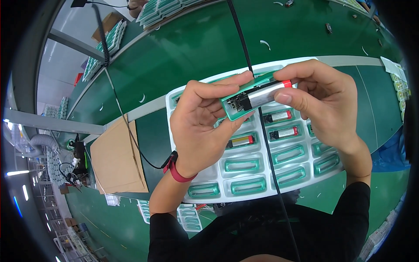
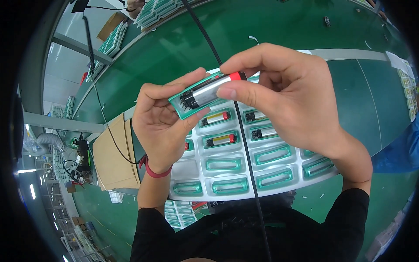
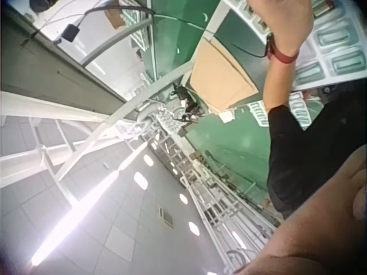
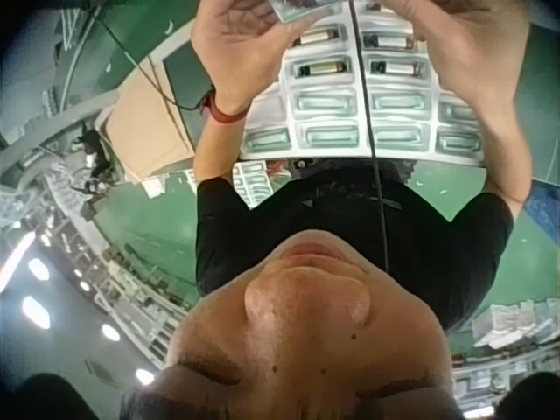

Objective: The person assembles electronic power bank components by hand, placing battery packs and circuit boards into plastic housings on an assembly line.

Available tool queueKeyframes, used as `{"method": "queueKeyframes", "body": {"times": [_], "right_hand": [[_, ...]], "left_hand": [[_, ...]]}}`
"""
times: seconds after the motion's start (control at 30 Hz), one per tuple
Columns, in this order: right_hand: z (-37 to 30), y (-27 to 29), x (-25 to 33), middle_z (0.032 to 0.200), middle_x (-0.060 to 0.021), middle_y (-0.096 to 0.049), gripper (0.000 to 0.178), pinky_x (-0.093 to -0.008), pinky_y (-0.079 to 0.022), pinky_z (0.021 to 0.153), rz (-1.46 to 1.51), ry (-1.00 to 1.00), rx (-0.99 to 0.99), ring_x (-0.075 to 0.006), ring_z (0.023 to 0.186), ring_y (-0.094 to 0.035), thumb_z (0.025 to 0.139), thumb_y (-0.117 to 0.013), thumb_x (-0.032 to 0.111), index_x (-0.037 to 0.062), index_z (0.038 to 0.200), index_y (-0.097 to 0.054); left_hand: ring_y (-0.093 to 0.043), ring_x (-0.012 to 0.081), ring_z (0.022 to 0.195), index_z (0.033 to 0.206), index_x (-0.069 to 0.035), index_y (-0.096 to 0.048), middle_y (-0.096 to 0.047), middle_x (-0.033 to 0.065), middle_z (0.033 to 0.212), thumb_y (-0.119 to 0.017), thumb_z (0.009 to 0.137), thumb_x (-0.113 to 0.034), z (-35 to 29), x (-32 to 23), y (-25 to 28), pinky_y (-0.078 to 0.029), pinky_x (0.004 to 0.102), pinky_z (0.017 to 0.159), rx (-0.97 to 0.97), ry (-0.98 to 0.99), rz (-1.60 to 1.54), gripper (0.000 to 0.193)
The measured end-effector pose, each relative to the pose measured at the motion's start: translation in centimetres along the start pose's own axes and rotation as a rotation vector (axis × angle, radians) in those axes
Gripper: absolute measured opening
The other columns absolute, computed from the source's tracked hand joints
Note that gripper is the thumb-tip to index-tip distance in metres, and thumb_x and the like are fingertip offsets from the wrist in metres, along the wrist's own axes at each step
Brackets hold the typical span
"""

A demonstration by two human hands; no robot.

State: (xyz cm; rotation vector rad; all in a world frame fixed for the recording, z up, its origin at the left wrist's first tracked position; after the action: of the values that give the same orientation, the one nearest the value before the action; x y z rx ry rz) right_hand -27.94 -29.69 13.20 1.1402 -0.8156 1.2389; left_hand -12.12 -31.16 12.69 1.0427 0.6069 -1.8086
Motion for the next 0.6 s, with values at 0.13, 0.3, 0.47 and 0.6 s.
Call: {"method": "queueKeyframes", "body": {"times": [0.13,0.3,0.47,0.6], "right_hand": [[-0.2,-0.1,-0.4,0.088,-0.0061,-0.067,0.025,-0.0147,-0.037,0.049,-0.121,0.022,-0.043,-0.0016,0.062,-0.053,0.078,-0.074,0.001,-0.0038,0.1,-0.063],[-0.3,0.0,1.1,0.085,-0.0062,-0.066,0.023,-0.0164,-0.036,0.048,-0.204,0.122,-0.108,-0.0025,0.059,-0.05,0.076,-0.076,0.001,-0.0024,0.094,-0.063],[-1.1,-0.1,4.1,0.092,-0.0049,-0.057,0.027,-0.0168,-0.033,0.046,-0.414,0.547,-0.297,-0.005,0.06,-0.046,0.068,-0.082,0.004,0.0037,0.089,-0.065],[-0.6,-0.3,3.3,0.088,-0.0028,-0.053,0.028,-0.0173,-0.034,0.047,-0.44,0.442,-0.265,-0.0054,0.06,-0.044,0.067,-0.083,0.009,0.0042,0.088,-0.065]], "left_hand": [[-0.057,0.0337,0.114,0.105,0.004,-0.045,-0.053,0.034,0.121,-0.066,0.076,0.015,-0.1,0.0,-0.2,-0.052,0.0375,0.094,0.0,-0.001,-0.013,0.037],[-0.055,0.0316,0.117,0.105,0.004,-0.045,-0.051,0.0316,0.125,-0.062,0.077,0.017,-0.2,-0.2,-0.4,-0.053,0.0351,0.093,0.005,-0.04,0.019,0.035],[-0.055,0.0311,0.117,0.105,0.003,-0.042,-0.05,0.0311,0.127,-0.062,0.08,0.015,-0.5,-0.2,-0.2,-0.054,0.0348,0.093,-0.06,-0.06,-0.02,0.034],[-0.053,0.0356,0.119,0.105,0.001,-0.041,-0.049,0.0346,0.126,-0.063,0.077,0.018,-1.1,-0.7,-0.1,-0.05,0.0382,0.096,-0.095,-0.103,0.053,0.039]]}}
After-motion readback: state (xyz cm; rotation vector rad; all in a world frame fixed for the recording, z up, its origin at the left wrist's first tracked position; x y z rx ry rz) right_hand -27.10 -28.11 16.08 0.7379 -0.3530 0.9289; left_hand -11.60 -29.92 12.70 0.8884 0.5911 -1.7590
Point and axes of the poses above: each hand's wrist, its own z-axis towards the middle knuckle, its own y-axis out of the back of the hand, x = y × z, the point moved 10 cm from there along z, towards the middle knuckle
